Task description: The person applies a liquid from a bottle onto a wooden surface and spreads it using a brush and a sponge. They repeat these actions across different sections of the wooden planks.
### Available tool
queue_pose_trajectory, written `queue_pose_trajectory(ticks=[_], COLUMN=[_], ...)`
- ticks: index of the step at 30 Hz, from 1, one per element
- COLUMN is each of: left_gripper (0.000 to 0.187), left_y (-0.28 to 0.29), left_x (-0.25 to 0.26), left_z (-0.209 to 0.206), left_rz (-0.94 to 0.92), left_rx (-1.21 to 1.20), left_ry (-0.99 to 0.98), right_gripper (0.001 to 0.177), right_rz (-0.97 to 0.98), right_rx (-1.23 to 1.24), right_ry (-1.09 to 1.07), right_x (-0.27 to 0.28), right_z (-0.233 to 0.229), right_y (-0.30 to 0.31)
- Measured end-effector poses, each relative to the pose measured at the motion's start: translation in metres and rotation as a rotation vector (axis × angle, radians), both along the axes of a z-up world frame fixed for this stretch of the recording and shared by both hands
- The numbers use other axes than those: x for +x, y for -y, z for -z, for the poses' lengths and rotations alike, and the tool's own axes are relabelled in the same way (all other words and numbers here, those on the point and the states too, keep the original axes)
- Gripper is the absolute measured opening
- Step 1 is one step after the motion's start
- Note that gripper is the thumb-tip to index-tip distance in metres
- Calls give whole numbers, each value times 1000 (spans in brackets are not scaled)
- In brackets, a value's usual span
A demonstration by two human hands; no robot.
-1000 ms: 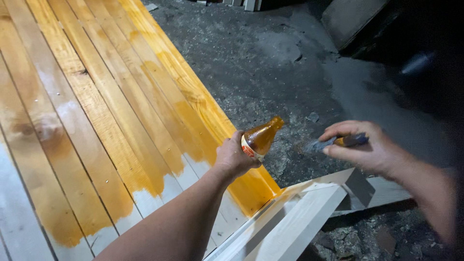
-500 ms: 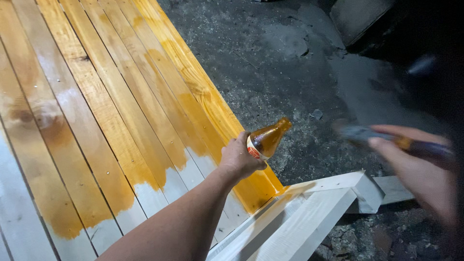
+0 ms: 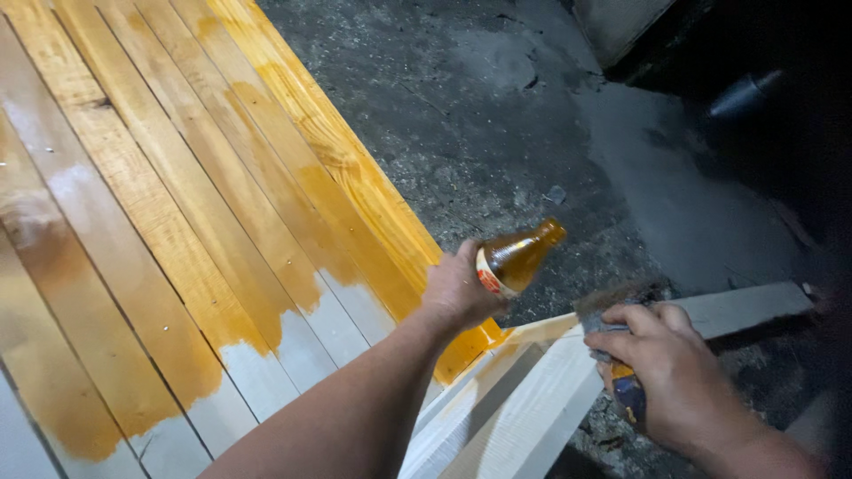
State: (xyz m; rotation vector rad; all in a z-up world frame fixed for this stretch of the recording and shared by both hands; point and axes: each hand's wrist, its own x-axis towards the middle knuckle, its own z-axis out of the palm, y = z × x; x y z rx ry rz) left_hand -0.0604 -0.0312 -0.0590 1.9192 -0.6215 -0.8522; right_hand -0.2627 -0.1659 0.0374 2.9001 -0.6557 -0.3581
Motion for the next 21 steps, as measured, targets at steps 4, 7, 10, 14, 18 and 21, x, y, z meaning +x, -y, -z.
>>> queue_pose_trajectory(ticks=[4, 7, 10, 14, 18, 21], left_gripper=[100, 102, 101, 103, 103, 102], left_y=[-9, -18, -30, -47, -49, -45], left_x=[-2, 1, 8, 28, 33, 28], left_z=[-5, -6, 5, 32, 46, 47], left_rz=[21, 5, -30, -113, -178, -130], left_rx=[76, 102, 124, 156, 175, 169], left_ry=[42, 91, 108, 96, 73, 112], right_gripper=[59, 39, 24, 27, 29, 32], right_rz=[104, 94, 164, 14, -104, 22], right_rx=[-77, -82, -38, 104, 348, 256], right_ry=[-358, -470, -528, -498, -392, -508], right_x=[42, 76, 89, 74, 70, 86], right_z=[-10, -10, -17, -26, 33, 64], right_y=[-6, -8, 4, 56, 92, 98])
